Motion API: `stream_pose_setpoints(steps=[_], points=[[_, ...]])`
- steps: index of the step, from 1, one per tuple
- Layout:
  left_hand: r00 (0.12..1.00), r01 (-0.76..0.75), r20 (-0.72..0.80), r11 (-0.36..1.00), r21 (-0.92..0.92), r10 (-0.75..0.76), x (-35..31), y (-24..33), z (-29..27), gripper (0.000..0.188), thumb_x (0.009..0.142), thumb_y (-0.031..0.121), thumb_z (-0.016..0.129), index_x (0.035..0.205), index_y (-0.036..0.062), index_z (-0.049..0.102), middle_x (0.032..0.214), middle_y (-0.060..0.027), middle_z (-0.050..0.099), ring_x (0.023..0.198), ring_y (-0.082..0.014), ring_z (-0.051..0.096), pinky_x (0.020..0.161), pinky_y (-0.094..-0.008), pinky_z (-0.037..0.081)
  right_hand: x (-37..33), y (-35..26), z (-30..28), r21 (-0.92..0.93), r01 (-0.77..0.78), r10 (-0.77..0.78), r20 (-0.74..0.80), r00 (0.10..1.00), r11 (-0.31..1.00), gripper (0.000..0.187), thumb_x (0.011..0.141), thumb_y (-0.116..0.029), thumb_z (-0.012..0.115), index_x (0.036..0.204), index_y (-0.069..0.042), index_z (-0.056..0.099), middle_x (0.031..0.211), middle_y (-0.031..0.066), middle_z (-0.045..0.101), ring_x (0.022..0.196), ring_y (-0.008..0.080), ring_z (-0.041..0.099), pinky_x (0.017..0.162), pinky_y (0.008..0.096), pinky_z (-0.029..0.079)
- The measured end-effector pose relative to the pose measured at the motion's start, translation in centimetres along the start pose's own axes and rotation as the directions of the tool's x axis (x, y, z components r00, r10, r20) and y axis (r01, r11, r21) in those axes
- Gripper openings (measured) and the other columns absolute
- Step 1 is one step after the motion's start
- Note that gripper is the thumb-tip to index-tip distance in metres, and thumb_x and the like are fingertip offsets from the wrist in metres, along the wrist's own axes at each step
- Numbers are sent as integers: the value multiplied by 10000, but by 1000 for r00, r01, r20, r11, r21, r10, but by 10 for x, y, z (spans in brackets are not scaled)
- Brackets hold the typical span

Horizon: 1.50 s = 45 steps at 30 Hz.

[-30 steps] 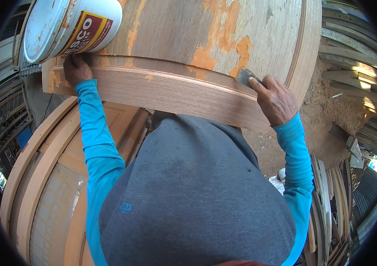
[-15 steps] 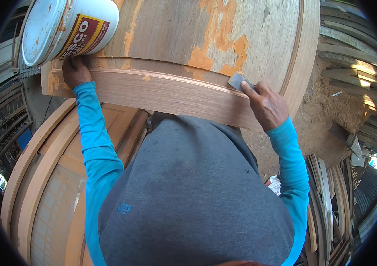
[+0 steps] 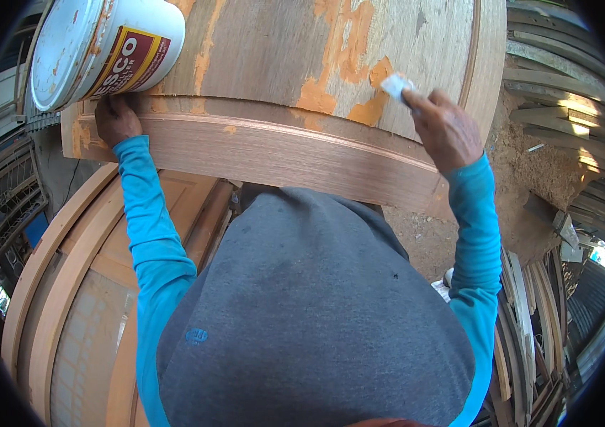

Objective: The person applies wood filler or putty to a large wooden door using a metal putty knife, repeatedly scooping the substance from a bucket and smoothing it into gaps and imperfections across the door's surface.

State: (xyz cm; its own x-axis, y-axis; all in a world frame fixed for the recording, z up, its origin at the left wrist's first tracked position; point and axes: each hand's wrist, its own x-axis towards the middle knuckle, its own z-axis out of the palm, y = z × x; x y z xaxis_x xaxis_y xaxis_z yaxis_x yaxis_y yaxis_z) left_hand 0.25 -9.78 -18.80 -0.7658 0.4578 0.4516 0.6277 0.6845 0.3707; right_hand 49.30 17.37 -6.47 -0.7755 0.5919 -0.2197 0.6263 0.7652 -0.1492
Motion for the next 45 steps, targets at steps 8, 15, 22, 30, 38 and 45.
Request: stream_pose_setpoints(steps=[8, 15, 22, 30, 38, 45], points=[[1000, -4, 28, 1000, -29, 5, 1, 8, -1, 474, 1022, 411, 524, 1171, 2, 710, 1136, -238, 701, 1071, -440, 641, 941, -505, 498, 32, -28, 19, -132, -81, 97, 120, 988, 988, 305, 981, -68, 536, 1276, -57, 610, 912, 181, 638, 701, 334, 716, 565, 448, 585], [1000, -8, -6, 1000, 17, 8, -1, 1, -1, 458, 1012, 399, 541, 1170, 5, 712, 1134, -228, 702, 1057, -429, 645, 939, -502, 498, -23, -47, 12, 27, -83, 79, 130, 988, 996, 340, 978, -105, 555, 1316, -107, 589, 879, 160, 606, 685, 367, 700, 563, 466, 563], [1000, -8, -2, 999, -35, 7, -3, 7, 1, 435, 1008, 389, 549, 1175, 22, 712, 1112, -226, 704, 1046, -428, 643, 925, -505, 502, -45, -43, 49, 9, -130, 128, 98, 987, 991, 345, 969, -149, 593, 1312, -109, 594, 897, 167, 617, 691, 373, 682, 601, 500, 556], [994, -106, 5, 994, 7, 106, 2, 2, -2, 412, 999, 374, 569, 1172, 29, 713, 1104, -216, 707, 1027, -425, 644, 894, -511, 505, 31, -15, 14, 56, -103, 104, -6, 995, 993, 245, 1002, -182, 580, 1211, -62, 622, 836, 194, 627, 755, 387, 674, 679, 497, 542], [999, -38, 5, 999, -5, 38, -1, 4, 0, 402, 990, 376, 580, 1156, 40, 723, 1081, -212, 713, 1013, -424, 646, 891, -509, 503, -24, -49, 5, 102, -118, 86, 272, 958, 988, 250, 987, -190, 582, 1197, -63, 626, 848, 194, 641, 778, 399, 681, 667, 515, 541], [997, -67, 37, 998, -12, 68, 2, 6, -4, 409, 981, 383, 580, 1158, 42, 722, 1097, -206, 711, 1013, -432, 642, 901, -520, 498, -11, -42, 17, 138, -120, 103, 126, 987, 983, 315, 987, -201, 606, 1291, -117, 603, 863, 180, 625, 774, 390, 679, 660, 504, 533]])
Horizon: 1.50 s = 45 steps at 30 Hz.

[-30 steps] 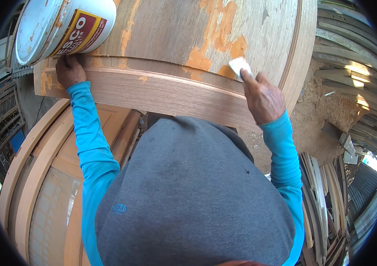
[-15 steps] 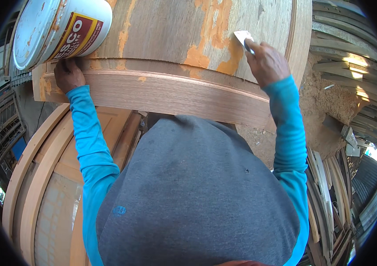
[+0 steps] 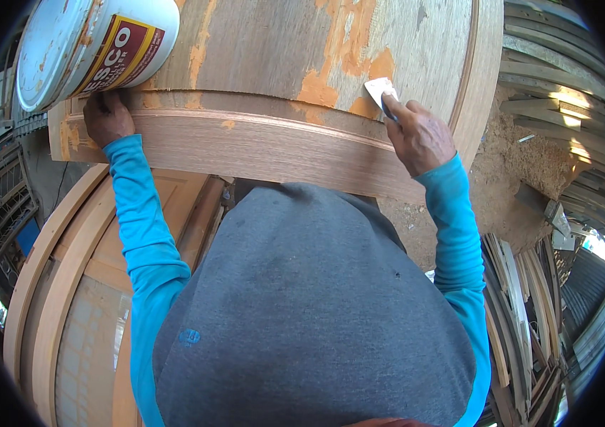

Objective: The person applies wood filler or putty to a large wooden door using a metal putty knife, repeatedly scooping the substance from a bucket and smoothing it into gaps and imperfections across the door's surface.

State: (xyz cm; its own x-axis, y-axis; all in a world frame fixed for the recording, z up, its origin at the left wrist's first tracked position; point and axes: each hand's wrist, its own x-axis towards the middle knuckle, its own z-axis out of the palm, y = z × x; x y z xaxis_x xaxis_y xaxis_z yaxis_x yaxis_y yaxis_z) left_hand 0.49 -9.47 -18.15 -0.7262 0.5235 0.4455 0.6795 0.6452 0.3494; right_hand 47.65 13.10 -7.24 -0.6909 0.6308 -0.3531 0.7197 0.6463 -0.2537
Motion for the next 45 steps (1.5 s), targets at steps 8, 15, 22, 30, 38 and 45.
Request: stream_pose_setpoints(steps=[8, 15, 22, 30, 38, 45], points=[[1000, 15, -25, 1000, 7, -14, -3, -3, 3, 404, 974, 374, 586, 1139, 33, 727, 1091, -219, 712, 1027, -435, 645, 912, -528, 499, -3, 10, 22, 5, -2, 2, -40, 999, 1000, 401, 987, -195, 616, 1379, -118, 575, 871, 171, 618, 769, 389, 675, 649, 495, 535], [1000, -6, -30, 999, 39, 7, 0, -8, 4, 404, 974, 379, 588, 1137, 37, 728, 1084, -224, 709, 1006, -435, 651, 892, -528, 505, -8, 10, -2, 11, 8, -7, -27, 1000, 1000, 344, 997, -216, 614, 1333, -145, 606, 866, 156, 626, 756, 370, 682, 642, 488, 540], [1000, -14, -28, 1000, 20, 14, 0, -5, 5, 405, 973, 393, 599, 1121, 39, 728, 1064, -220, 708, 998, -432, 653, 888, -523, 506, 20, 26, -25, -117, 75, -62, 110, 992, 990, 241, 991, -202, 601, 1216, -129, 648, 866, 156, 653, 789, 359, 691, 682, 486, 544], [998, 63, -4, 997, 47, -63, 1, -3, 6, 383, 954, 373, 615, 1115, 46, 729, 1031, -219, 709, 975, -420, 658, 869, -516, 512, -35, 23, -22, 8, 57, -58, 174, 983, 998, 348, 960, -209, 647, 1305, -172, 667, 865, 138, 636, 760, 359, 677, 668, 475, 544], [998, 66, -23, 997, 37, -65, 0, -4, 6, 387, 943, 360, 617, 1137, 42, 723, 1045, -221, 708, 999, -421, 652, 895, -521, 503, -46, 37, 13, -101, 165, -153, 121, 981, 981, 432, 971, -138, 622, 1396, -212, 609, 868, 87, 604, 697, 262, 668, 592, 407, 551], [1000, 5, -8, 1000, 27, -5, 2, -1, 4, 381, 932, 349, 611, 1135, 47, 723, 1043, -215, 697, 988, -421, 645, 891, -520, 498, -44, 51, 20, -41, 135, -133, 50, 990, 990, 414, 969, -167, 660, 1378, -222, 637, 874, 111, 621, 746, 307, 666, 651, 424, 543]])
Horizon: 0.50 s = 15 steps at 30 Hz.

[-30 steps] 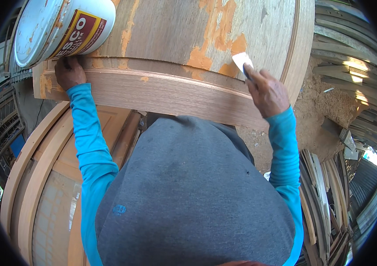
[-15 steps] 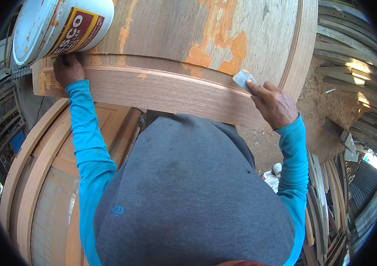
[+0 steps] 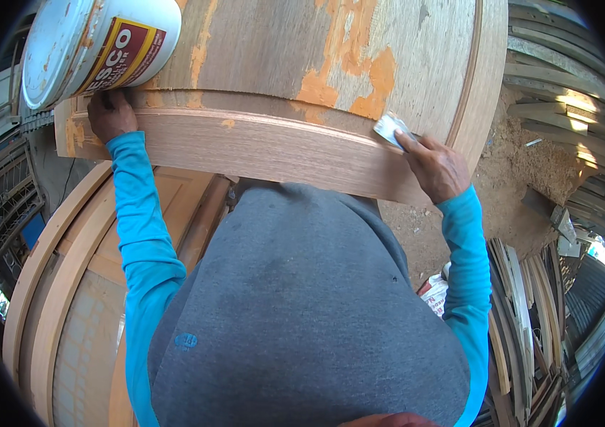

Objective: The person applies wood filler or putty to a large wooden door using a metal putty knife, repeatedly scooping the substance from a bucket and smoothing it into gaps and imperfections across the door's surface.

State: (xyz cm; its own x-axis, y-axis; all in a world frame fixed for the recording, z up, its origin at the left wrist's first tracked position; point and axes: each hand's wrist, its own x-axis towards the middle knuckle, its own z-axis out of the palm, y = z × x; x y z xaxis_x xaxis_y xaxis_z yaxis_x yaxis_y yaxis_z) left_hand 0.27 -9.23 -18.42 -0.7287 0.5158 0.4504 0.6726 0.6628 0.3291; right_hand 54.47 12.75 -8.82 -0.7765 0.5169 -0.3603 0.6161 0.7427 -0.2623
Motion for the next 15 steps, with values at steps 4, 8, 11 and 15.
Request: stream_pose_setpoints(steps=[4, 8, 11, 15], points=[[999, 34, 2, 999, 7, -34, -1, -12, 5, 391, 924, 352, 612, 1118, 28, 711, 1035, -224, 687, 990, -424, 640, 881, -524, 494, -30, 3, -28, 87, -176, 177, -1, 984, 981, 379, 963, -146, 650, 1340, -175, 657, 891, 150, 637, 811, 337, 673, 690, 444, 535], [1000, 25, 7, 1000, 1, -25, -2, -13, 4, 403, 923, 352, 612, 1115, 8, 693, 1055, -237, 679, 992, -430, 633, 876, -528, 489, -47, -8, -36, 312, -266, 319, -130, 939, 912, 437, 931, -86, 680, 1364, -129, 641, 935, 180, 657, 829, 346, 680, 735, 446, 529], [1000, 11, -9, 999, -41, -11, 2, -9, 7, 397, 921, 339, 619, 1127, 7, 691, 1067, -244, 678, 1005, -435, 629, 886, -535, 485, -58, -16, -23, 432, -211, 340, -248, 907, 877, 483, 928, -32, 661, 1404, -92, 610, 1026, 194, 687, 839, 318, 686, 767, 396, 545], [1000, -21, -6, 993, -113, 21, 2, -7, 5, 377, 916, 312, 635, 1136, 13, 698, 1065, -246, 684, 1012, -440, 629, 900, -545, 485, -75, -40, -17, 603, -275, 442, -145, 886, 749, 492, 940, 20, 570, 1427, -51, 587, 1008, 154, 678, 834, 223, 683, 772, 339, 558]])
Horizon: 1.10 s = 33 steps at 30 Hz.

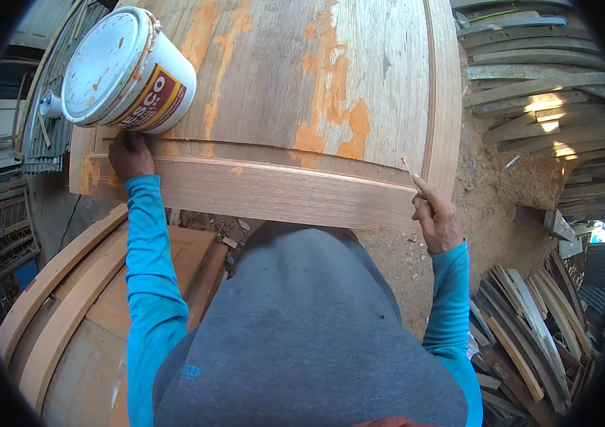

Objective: The person applies wood filler or putty to a large wooden door using a metal putty knife, repeatedly scooping the substance from a bucket and smoothing it into gaps and imperfections across the door's surface.

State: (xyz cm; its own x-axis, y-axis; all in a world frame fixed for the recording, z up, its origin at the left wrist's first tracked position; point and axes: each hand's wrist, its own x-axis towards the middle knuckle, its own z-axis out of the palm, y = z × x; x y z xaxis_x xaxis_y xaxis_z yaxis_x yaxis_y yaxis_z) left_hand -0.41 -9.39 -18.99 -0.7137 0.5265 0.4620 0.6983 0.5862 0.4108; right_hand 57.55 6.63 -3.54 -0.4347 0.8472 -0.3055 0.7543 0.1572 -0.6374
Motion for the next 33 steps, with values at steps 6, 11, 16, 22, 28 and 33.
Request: stream_pose_setpoints(steps=[6, 11, 16, 22, 28, 33], points=[[998, -65, -12, 998, -3, 65, 2, -7, 5, 329, 906, 286, 648, 1102, 29, 709, 1036, -243, 696, 985, -445, 639, 901, -543, 499, -31, 2, 4, 183, -53, 67, -71, 995, 982, 516, 954, 29, 502, 1458, -57, 571, 956, 88, 649, 800, 149, 650, 756, 314, 556], [997, -69, 27, 997, 44, 68, 6, -6, 8, 335, 911, 282, 619, 1106, 22, 701, 1086, -259, 692, 1035, -478, 623, 930, -557, 490, -12, 7, -6, 196, 23, -18, -26, 999, 980, 447, 1009, -68, 551, 1455, -56, 579, 947, 69, 655, 784, 136, 628, 750, 307, 552], [995, -61, -86, 998, -17, 59, -13, 14, 11, 352, 917, 297, 603, 1103, 11, 691, 1098, -289, 675, 1040, -494, 612, 908, -572, 487, 22, 31, -11, 90, 53, -57, 43, 997, 995, 421, 1034, -205, 605, 1439, -87, 605, 902, 80, 692, 785, 168, 637, 770, 325, 545], [998, 32, -63, 987, 158, -23, -15, 28, 13, 346, 915, 305, 592, 1063, 9, 693, 1071, -306, 674, 1013, -515, 607, 887, -579, 487, 59, 63, -33, -29, 263, -258, 129, 958, 964, 429, 1006, -195, 637, 1422, -91, 615, 957, 171, 683, 851, 268, 691, 776, 390, 526], [998, 58, -38, 986, 158, -52, -20, 47, 5, 312, 904, 280, 583, 978, -2, 695, 1011, -291, 687, 980, -507, 631, 859, -562, 507, 91, 65, -42, -248, 475, -389, 328, 861, 844, 422, 965, -152, 655, 1385, -179, 629, 918, 148, 609, 830, 343, 645, 733, 455, 515], [1000, 24, -18, 991, 132, -21, -12, 38, 4, 327, 898, 322, 591, 984, 33, 716, 986, -275, 701, 958, -499, 646, 847, -535, 517, 119, 70, -24, -453, 588, -427, 413, 805, 670, 438, 964, -156, 638, 1398, -210, 609, 888, 121, 567, 831, 312, 651, 714, 442, 526]])
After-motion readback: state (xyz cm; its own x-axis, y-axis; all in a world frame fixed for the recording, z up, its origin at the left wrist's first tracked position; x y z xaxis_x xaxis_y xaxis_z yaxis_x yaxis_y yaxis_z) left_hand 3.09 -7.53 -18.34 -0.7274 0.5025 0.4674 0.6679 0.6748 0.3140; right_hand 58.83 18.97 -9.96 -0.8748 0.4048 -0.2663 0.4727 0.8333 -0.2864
